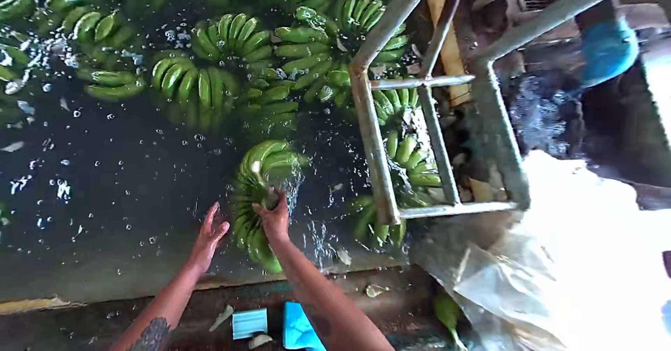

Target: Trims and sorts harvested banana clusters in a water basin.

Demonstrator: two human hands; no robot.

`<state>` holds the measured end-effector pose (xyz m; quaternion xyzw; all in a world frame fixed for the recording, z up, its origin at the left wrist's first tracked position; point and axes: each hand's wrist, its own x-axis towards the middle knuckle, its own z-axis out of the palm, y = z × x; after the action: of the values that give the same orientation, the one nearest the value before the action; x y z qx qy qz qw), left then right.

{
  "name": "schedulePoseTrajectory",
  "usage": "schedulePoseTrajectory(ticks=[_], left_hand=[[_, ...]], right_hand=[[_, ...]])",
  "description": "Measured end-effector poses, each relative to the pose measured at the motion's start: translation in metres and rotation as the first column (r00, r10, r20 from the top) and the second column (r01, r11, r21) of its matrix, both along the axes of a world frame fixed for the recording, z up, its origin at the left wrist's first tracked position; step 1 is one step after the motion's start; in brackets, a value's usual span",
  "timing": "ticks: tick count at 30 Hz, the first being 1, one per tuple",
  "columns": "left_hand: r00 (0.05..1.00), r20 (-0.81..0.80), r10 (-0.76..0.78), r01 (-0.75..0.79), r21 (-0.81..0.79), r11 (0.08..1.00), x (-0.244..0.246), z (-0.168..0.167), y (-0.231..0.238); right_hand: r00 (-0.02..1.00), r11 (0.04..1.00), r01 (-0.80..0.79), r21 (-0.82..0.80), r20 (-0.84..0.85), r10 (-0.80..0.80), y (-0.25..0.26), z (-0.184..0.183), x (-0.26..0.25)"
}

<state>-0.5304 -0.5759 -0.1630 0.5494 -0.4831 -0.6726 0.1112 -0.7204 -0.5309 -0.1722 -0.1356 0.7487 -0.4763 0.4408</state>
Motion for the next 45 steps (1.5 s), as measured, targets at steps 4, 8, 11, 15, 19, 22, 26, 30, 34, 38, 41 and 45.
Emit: schedulePoseTrajectory(ticks=[4,8,11,15,19,22,26,30,34,38,41,45], left_hand=[[0.993,-0.037,0.108,-0.106,0.054,0.993,0.006,0.002,0.042],[0.986,-0.035,0.164,-0.166,-0.068,0.984,0.01,-0.001,0.039],[0.983,0.008,0.183,-0.182,-0.052,0.982,0.015,0.001,0.03],[0.983,0.049,0.18,-0.176,-0.068,0.982,0.021,0.01,0.025],[0.981,0.095,0.169,-0.156,-0.124,0.98,0.027,0.027,0.019],[0.977,0.129,0.168,-0.155,-0.105,0.982,0.029,0.037,0.014],[0.973,0.108,0.203,-0.197,-0.06,0.979,0.029,0.044,0.014],[0.971,0.079,0.225,-0.223,-0.041,0.974,0.025,0.045,0.016],[0.971,0.082,0.223,-0.221,-0.041,0.975,0.021,0.044,0.017],[0.973,0.114,0.203,-0.196,-0.071,0.978,0.019,0.045,0.015],[0.973,0.138,0.187,-0.176,-0.09,0.98,0.019,0.046,0.005],[0.959,0.181,0.217,-0.204,-0.092,0.975,0.034,0.048,-0.03]], right_hand=[[0.916,0.917,-0.399,0.008,0.049,0.398,0.001,0.024,-0.013],[0.806,0.785,-0.569,0.244,-0.02,0.591,-0.004,0.032,-0.037],[0.732,0.695,-0.604,0.39,-0.074,0.678,-0.013,0.027,-0.041],[0.733,0.699,-0.57,0.431,-0.116,0.67,-0.026,0.015,-0.034],[0.782,0.757,-0.56,0.337,-0.086,0.617,-0.035,-0.004,-0.019],[0.847,0.839,-0.505,0.204,-0.071,0.527,-0.032,-0.015,-0.004],[0.871,0.852,-0.474,0.221,-0.025,0.491,-0.035,-0.014,0.007],[0.863,0.841,-0.478,0.254,-0.039,0.503,-0.036,-0.008,0.006],[0.846,0.836,-0.5,0.228,-0.078,0.527,-0.041,-0.01,-0.001],[0.76,0.767,-0.587,0.261,-0.149,0.632,-0.059,-0.001,-0.005],[0.66,0.685,-0.7,0.202,-0.181,0.729,-0.08,-0.008,-0.014],[0.447,0.472,-0.871,0.14,-0.177,0.877,-0.044,0.021,-0.021]])
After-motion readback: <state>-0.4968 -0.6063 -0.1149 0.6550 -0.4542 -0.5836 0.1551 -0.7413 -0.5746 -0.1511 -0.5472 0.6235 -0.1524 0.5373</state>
